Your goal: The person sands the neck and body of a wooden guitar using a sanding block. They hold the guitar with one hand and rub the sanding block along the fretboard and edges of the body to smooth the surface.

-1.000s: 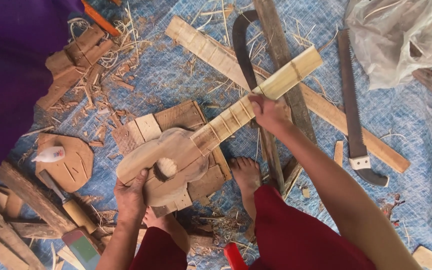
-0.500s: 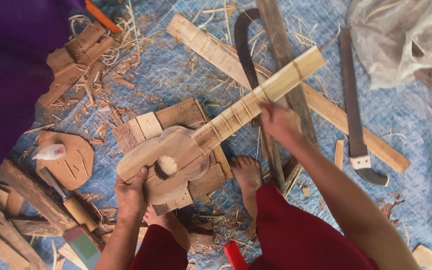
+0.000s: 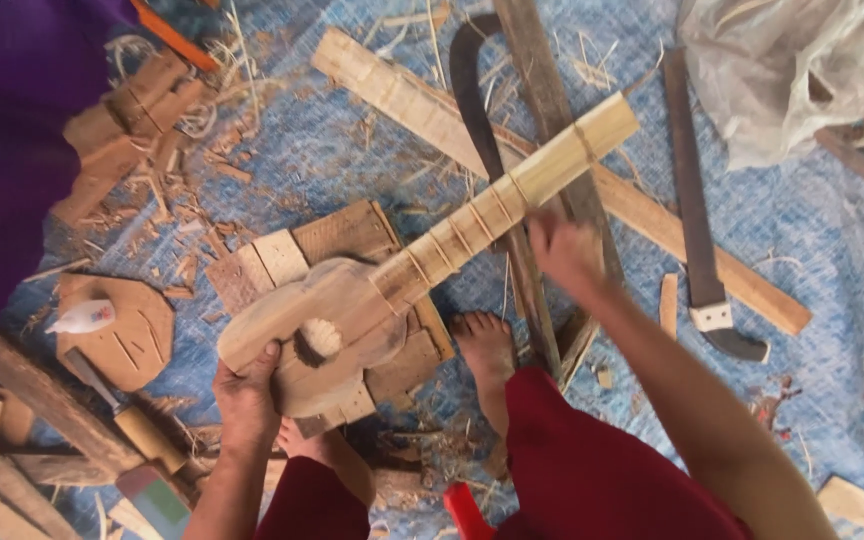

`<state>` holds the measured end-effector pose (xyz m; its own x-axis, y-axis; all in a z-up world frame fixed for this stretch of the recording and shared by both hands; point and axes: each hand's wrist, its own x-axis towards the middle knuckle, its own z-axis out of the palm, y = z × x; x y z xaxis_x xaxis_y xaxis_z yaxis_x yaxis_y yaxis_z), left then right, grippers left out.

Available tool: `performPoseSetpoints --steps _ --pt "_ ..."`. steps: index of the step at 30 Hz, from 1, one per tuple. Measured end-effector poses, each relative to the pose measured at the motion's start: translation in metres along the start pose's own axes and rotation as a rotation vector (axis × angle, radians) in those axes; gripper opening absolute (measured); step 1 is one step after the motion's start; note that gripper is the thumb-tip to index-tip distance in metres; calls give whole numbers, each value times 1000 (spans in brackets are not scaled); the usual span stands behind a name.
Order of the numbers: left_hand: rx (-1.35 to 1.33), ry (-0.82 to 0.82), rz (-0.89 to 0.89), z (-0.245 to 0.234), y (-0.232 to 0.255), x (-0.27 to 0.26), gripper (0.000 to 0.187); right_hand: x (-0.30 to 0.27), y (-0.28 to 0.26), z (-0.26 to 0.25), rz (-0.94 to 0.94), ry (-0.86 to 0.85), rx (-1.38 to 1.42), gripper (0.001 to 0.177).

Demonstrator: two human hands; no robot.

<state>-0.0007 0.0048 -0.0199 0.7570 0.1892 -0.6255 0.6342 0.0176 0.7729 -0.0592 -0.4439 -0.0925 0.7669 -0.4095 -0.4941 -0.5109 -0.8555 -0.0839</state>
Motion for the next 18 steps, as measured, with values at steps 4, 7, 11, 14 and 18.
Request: performPoseSetpoints --steps 4,7,11,14,18 --pt "29 22 15 -4 -8 6 46 39 -31 -44 -215 132 72 43" --pt "206 4 53 2 24 -16 42 106 16 91 -234 507 -227 34" --pt "377 -8 163 4 21 -10 35 72 5 49 -126 319 -200 58" --pt "333 95 212 3 3 -6 41 22 10 21 -181 151 115 50" --pt "350 130 220 -3 -10 5 44 12 1 6 -126 118 218 42"
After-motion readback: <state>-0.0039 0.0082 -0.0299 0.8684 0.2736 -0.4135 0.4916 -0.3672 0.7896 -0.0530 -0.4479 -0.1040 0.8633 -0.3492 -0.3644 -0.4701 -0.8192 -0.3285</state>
